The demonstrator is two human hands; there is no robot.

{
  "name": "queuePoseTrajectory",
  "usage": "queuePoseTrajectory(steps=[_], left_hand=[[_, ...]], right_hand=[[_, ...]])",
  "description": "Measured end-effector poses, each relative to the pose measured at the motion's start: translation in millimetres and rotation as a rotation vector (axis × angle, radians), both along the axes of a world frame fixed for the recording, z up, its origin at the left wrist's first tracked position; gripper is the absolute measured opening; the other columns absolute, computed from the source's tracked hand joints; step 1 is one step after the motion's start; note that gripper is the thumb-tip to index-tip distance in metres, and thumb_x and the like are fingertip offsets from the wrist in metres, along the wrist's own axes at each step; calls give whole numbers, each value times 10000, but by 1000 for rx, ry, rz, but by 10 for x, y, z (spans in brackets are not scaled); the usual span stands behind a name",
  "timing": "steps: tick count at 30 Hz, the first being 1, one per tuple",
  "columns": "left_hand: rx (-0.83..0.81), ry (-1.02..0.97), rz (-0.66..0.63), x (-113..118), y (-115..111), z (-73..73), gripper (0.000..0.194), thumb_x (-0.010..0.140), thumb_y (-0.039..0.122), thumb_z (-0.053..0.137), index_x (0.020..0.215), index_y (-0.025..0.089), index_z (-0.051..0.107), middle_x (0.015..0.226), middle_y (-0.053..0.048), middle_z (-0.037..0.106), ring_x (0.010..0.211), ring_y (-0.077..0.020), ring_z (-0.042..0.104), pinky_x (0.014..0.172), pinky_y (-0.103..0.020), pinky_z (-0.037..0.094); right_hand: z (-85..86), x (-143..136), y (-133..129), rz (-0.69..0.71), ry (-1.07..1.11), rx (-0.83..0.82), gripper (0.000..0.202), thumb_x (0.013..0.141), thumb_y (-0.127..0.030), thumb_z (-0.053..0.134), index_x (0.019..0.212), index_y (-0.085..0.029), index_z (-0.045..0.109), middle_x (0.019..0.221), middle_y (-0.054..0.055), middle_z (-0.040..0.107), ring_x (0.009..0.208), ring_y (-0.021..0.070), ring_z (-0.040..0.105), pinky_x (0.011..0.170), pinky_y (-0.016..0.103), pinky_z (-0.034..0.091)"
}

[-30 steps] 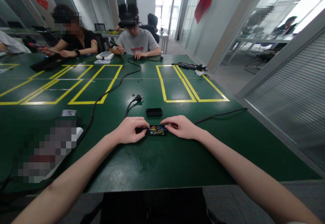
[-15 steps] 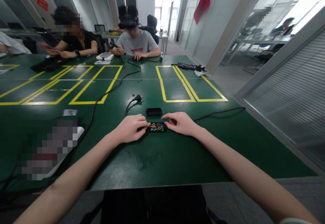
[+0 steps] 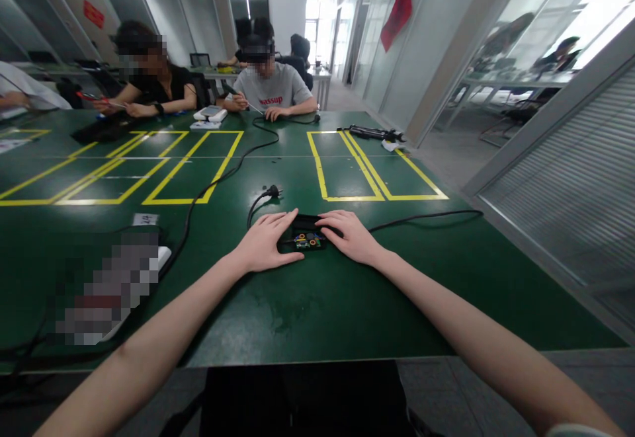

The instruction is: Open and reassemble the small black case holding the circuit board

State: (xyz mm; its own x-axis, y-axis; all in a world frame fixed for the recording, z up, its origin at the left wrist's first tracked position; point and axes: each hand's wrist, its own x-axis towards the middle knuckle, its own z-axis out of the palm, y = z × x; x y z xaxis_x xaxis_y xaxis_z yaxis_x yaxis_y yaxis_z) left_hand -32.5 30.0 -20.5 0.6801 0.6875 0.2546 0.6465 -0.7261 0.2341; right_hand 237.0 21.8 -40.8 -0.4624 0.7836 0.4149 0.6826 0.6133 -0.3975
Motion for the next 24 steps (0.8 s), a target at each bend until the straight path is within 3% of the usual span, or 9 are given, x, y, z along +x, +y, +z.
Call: queuePoseTrajectory(steps=[3,6,11,15,24], left_hand=[[11,-71,-18,-19,9,3,925,878,551,717,1631,199,312,1456,-152,620,1342,-337,579,1153,-506,446],[19,-108,-26,-38,12,5,919,862,530,747,1617,197,342,1442,-157,620,1325,-346,588,1132,-506,471],[31,-141,-44,-41,11,-7,876,840,504,783,1575,202,413,1472,-170,568,1332,-354,578,1121,-501,498],[38,-180,-72,-34,-1,9,797,824,464,804,1512,225,481,1419,-154,579,1275,-337,614,1080,-491,534],[-34,-207,-48,-12,-27,50,702,808,442,808,1403,213,514,1347,-126,662,1211,-321,671,1035,-468,558]], right_hand=[[22,15,1,24,114,-20,183,995,-260,595,1052,-234,766,1210,96,753,1147,273,688,1032,509,534],[50,5,-23,44,234,-36,151,968,-224,615,1013,-229,759,1205,95,731,1131,257,696,1015,474,568],[48,-43,-62,80,410,-118,253,922,-153,629,1145,-216,730,1230,99,670,990,200,712,884,380,642],[20,-47,-57,95,446,-141,409,909,-123,621,1294,-244,688,1256,88,634,953,176,703,886,370,657],[15,-84,-67,83,463,-160,344,889,-113,644,1210,-223,698,1135,68,726,935,194,728,913,406,650]])
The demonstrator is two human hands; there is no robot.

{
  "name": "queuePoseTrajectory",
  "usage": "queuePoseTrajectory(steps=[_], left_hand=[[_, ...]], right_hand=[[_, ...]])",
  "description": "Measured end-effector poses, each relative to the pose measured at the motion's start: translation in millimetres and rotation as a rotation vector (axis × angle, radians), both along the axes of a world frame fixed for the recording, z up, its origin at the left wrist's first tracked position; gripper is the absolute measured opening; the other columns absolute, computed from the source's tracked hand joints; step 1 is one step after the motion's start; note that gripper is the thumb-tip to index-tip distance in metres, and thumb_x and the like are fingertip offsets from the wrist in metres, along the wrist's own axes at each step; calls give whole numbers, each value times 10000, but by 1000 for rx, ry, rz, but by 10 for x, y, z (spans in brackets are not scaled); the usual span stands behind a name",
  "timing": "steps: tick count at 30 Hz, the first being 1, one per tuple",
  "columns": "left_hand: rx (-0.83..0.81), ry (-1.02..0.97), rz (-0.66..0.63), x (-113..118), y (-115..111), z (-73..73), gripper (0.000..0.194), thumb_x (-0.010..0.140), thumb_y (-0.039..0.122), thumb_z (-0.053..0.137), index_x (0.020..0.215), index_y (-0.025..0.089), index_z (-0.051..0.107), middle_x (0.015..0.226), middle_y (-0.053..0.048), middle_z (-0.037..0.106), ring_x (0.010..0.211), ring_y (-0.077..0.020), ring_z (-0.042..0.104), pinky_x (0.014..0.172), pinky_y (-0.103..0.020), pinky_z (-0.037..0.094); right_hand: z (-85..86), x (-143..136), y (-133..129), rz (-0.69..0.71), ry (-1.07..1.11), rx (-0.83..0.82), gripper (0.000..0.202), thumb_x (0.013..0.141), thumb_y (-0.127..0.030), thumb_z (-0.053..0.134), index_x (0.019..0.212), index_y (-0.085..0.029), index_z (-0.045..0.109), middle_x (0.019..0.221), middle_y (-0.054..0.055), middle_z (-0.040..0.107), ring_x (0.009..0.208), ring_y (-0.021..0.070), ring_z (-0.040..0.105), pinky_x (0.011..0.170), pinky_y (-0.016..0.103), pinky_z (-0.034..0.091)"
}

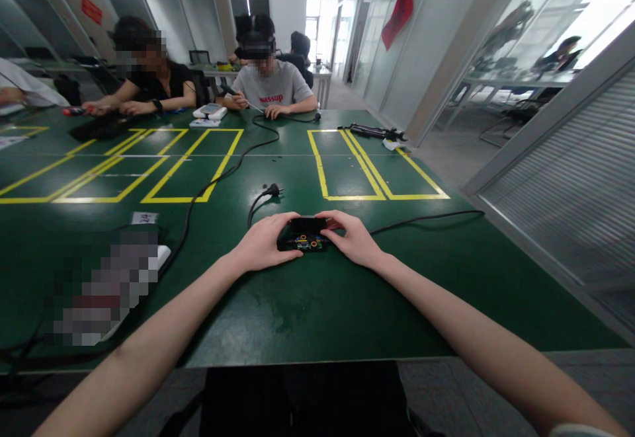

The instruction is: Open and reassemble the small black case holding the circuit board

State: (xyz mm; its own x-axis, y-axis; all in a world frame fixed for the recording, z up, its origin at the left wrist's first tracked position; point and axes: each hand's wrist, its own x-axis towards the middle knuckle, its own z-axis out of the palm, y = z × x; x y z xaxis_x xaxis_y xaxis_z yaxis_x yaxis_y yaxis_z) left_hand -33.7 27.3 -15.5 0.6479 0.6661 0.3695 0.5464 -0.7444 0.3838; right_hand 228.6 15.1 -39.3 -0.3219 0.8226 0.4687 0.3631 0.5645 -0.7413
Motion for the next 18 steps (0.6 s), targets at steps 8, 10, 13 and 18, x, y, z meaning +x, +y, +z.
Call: queuePoseTrajectory(steps=[8,10,13,18], left_hand=[[-15,11,2,1,-12,6,674,823,446,788,1394,197,532,1353,-127,681,1212,-308,683,1050,-442,553],[-16,14,10,-2,-13,2,682,826,452,783,1405,197,529,1364,-127,677,1221,-307,680,1062,-442,547],[-14,25,12,-7,-9,-12,728,833,461,776,1455,204,499,1420,-133,649,1269,-311,656,1088,-447,531],[-8,36,-15,-18,4,-34,776,868,484,743,1527,205,444,1435,-147,637,1273,-316,650,1078,-459,533]], right_hand=[[23,-16,-9,-12,-21,-9,318,884,-116,632,1178,-227,683,1143,61,741,923,198,738,888,398,646],[29,-18,-15,-12,-37,7,316,886,-118,630,1177,-229,685,1141,62,740,930,201,734,894,399,642],[27,-25,-20,-18,-51,27,308,892,-118,621,1171,-228,690,1142,63,739,936,202,733,903,399,638],[5,-30,-10,-27,-46,25,302,893,-127,627,1174,-223,685,1143,68,740,932,205,745,898,411,644]])
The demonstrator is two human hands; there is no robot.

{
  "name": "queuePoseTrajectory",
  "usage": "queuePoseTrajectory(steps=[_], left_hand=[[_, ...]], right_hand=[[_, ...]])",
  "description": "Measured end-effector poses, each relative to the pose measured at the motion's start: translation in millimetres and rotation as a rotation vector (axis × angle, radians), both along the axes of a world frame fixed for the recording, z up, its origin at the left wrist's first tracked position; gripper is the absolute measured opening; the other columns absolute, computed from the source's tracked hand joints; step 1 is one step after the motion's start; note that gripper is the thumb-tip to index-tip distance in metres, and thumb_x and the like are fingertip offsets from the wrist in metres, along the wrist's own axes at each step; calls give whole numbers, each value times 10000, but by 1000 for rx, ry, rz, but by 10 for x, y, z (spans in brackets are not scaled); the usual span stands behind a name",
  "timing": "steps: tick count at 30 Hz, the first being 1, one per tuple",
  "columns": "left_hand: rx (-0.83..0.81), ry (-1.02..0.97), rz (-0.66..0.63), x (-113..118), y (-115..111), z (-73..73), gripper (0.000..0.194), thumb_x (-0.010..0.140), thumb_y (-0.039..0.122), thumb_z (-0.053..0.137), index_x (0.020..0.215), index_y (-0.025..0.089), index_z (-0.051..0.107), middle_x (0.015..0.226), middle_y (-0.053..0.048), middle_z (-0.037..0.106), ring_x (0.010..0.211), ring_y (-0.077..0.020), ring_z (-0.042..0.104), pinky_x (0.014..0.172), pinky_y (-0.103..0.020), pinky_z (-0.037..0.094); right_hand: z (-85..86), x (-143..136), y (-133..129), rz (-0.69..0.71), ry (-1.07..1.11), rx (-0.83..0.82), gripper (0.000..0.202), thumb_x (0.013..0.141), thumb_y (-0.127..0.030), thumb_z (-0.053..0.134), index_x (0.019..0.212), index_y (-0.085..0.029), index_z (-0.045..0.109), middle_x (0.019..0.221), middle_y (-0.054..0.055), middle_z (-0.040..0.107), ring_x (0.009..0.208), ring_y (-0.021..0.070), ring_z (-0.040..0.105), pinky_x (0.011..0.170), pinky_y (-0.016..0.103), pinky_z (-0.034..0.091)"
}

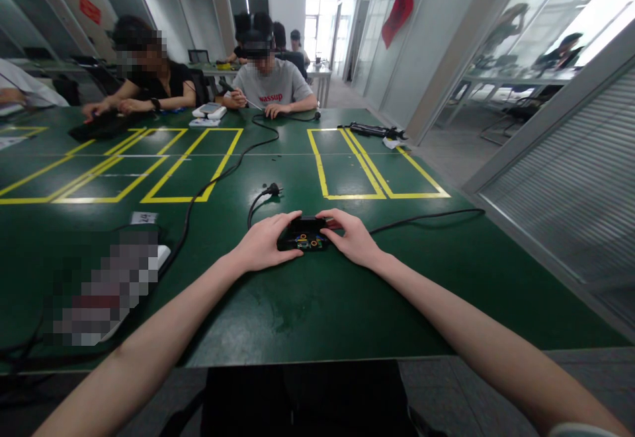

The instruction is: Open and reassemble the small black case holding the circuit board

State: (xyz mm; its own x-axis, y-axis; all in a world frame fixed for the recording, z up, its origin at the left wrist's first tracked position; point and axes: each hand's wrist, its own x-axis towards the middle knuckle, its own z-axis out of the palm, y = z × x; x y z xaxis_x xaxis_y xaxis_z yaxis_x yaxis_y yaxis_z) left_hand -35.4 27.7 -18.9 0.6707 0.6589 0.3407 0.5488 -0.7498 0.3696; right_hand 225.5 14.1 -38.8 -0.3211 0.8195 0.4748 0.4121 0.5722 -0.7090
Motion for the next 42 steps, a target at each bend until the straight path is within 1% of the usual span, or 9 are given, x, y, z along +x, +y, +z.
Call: queuePoseTrajectory(steps=[9,14,17,20,26,31,37,39,42], left_hand=[[-3,-30,-35,3,-12,31,705,873,459,745,1481,212,486,1349,-132,676,1183,-301,688,1020,-440,560],[-46,-62,-60,28,-48,85,507,868,373,751,1318,220,574,1232,-91,702,1078,-269,709,931,-402,579],[-67,-93,-84,43,-70,98,363,874,309,734,1204,221,610,1182,-78,683,1061,-251,695,913,-381,573],[-84,-113,-113,52,-79,91,286,886,275,712,1148,207,617,1170,-88,654,1040,-240,680,905,-375,570],[-105,-159,-150,63,-77,81,239,892,260,707,1113,198,639,1138,-88,634,1029,-233,667,921,-382,568],[-120,-172,-150,72,-86,97,165,897,270,702,1045,204,669,1098,-82,644,1015,-229,668,915,-379,573],[-97,-185,-147,70,-76,92,169,915,303,687,1049,201,672,1105,-88,681,1016,-232,685,906,-375,574],[-83,-180,-135,71,-77,97,167,943,323,655,1051,196,674,1077,-84,704,992,-230,692,890,-374,571],[-47,-139,-83,79,-86,109,190,975,349,606,1060,196,680,1020,-71,735,930,-228,705,848,-368,566]], right_hand=[[24,5,-3,23,32,-23,262,896,-155,635,1146,-216,680,1114,69,745,919,204,745,891,418,646],[81,-3,-40,52,18,24,206,907,-191,642,1111,-197,671,1057,76,742,922,206,729,860,387,633],[129,5,-63,110,-8,65,201,885,-192,666,1086,-191,672,1037,76,725,930,208,709,853,379,618],[170,14,-79,145,-61,119,187,855,-161,665,1039,-196,671,984,59,690,895,203,674,834,372,593],[205,15,-102,178,-143,155,213,810,-131,655,1012,-195,665,916,42,611,827,198,606,771,349,543],[207,17,-120,185,-157,141,208,841,-149,637,1040,-204,666,919,43,604,848,204,598,771,342,529],[180,24,-105,212,-221,168,323,805,-215,761,1118,-211,680,998,43,581,864,194,614,777,333,545],[165,20,-93,199,-246,180,330,820,-212,757,1138,-219,671,1028,48,587,897,197,628,790,328,546],[153,15,-86,159,-304,211,246,881,-228,707,1123,-222,668,1005,47,606,859,192,635,743,307,528]])
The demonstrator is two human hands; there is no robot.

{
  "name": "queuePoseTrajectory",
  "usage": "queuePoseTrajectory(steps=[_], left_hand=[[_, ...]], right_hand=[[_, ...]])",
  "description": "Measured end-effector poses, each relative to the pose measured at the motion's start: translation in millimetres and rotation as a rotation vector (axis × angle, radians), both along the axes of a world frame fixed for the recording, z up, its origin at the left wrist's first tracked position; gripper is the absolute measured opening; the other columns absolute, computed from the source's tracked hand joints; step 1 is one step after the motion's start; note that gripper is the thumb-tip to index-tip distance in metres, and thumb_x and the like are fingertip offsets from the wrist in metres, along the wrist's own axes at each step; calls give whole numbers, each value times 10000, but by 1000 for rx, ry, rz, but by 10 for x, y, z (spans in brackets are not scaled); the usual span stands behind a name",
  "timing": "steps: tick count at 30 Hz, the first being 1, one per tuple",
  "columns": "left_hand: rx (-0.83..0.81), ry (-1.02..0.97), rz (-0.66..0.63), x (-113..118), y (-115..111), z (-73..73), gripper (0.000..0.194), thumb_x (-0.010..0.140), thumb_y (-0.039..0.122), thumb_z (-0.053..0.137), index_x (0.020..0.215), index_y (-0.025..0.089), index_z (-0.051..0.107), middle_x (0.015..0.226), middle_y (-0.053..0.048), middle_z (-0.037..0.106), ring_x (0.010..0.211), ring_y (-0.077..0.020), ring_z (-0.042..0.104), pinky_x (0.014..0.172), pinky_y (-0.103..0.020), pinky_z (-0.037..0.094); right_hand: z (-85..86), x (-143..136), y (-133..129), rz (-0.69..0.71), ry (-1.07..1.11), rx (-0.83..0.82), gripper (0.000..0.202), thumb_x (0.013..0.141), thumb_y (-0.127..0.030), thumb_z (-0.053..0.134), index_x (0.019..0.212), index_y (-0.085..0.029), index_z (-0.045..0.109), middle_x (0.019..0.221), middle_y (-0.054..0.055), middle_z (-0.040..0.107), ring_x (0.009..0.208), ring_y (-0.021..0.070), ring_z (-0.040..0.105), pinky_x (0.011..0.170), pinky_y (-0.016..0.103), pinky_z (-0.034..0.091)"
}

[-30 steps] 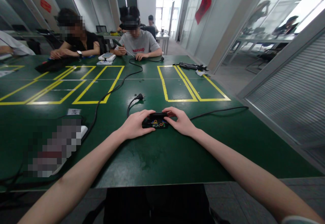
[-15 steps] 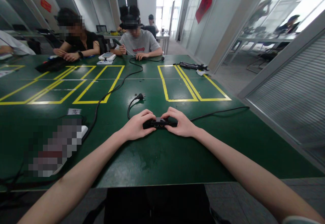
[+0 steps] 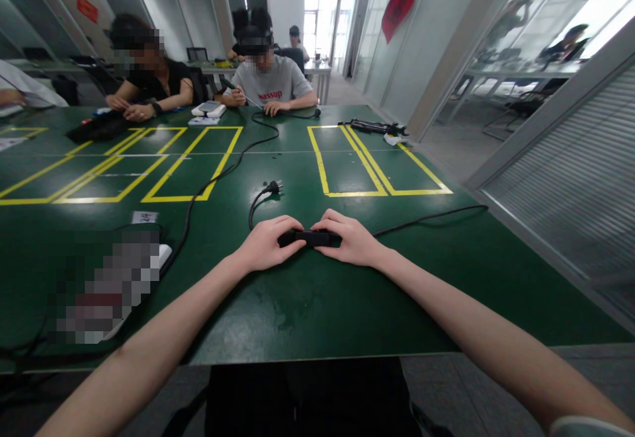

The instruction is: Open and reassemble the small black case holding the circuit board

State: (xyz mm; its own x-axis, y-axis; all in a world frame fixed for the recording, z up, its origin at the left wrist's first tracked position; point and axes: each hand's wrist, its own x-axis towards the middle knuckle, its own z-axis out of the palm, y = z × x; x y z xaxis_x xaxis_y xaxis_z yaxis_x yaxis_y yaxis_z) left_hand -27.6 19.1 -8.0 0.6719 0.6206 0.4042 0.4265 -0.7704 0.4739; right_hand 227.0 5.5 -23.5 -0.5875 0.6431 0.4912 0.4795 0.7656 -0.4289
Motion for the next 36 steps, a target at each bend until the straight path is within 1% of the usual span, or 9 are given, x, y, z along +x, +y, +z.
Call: queuePoseTrajectory(steps=[6,15,20,22,25,29,33,35,36], left_hand=[[92,83,38,14,3,-30,256,932,412,673,1088,210,678,1024,-68,751,934,-244,711,856,-376,560],[188,156,-13,35,-9,-30,243,997,424,589,1034,199,673,994,-84,746,961,-261,702,919,-404,534],[96,159,32,62,-36,-16,379,948,516,626,1135,187,650,1066,-100,739,960,-271,699,860,-391,556],[22,142,59,74,-36,-20,391,995,520,542,1172,189,652,1109,-100,749,997,-270,702,875,-390,557],[-123,101,96,83,-26,-27,372,1063,440,410,1148,199,680,1098,-75,768,971,-246,714,850,-367,553],[-276,-25,69,82,-11,-15,360,998,457,567,1188,177,687,1078,-70,762,886,-220,697,766,-322,544],[-255,-67,67,70,-8,5,337,967,440,632,1173,182,702,1018,-55,735,867,-202,664,770,-313,526],[-196,-44,81,58,-12,8,310,958,424,658,1149,185,706,961,-42,707,840,-196,648,762,-316,512],[-160,-30,83,52,-15,7,299,953,416,672,1139,184,705,936,-37,691,828,-195,640,755,-316,505]], right_hand=[[12,-2,-18,-29,-93,88,187,943,-296,669,1103,-200,672,932,50,635,793,199,633,692,299,481],[25,-4,-34,-8,-193,222,220,1008,-357,589,1106,-173,660,904,82,668,784,218,637,694,330,473],[53,-8,-60,33,-217,365,235,1039,-329,516,1130,-174,667,977,120,691,878,251,663,744,380,530],[57,-13,-70,43,-217,432,227,1046,-285,486,1123,-195,680,1024,127,696,986,267,667,790,398,553],[52,-26,-75,30,-192,497,224,1046,-228,474,1095,-221,693,1056,119,697,1083,261,663,818,393,575],[40,-47,-61,-34,-172,527,214,1037,-188,483,999,-230,689,1078,106,693,1046,230,665,825,372,590],[51,-21,-33,-25,-155,533,178,1017,-179,511,902,-206,644,1070,112,692,969,218,661,766,339,576],[68,14,-17,-4,-141,473,126,1010,-283,575,940,-200,637,1068,120,693,951,228,666,753,339,569],[78,33,-10,-6,-132,419,169,994,-365,620,995,-196,641,1081,125,695,952,237,670,760,346,569]])
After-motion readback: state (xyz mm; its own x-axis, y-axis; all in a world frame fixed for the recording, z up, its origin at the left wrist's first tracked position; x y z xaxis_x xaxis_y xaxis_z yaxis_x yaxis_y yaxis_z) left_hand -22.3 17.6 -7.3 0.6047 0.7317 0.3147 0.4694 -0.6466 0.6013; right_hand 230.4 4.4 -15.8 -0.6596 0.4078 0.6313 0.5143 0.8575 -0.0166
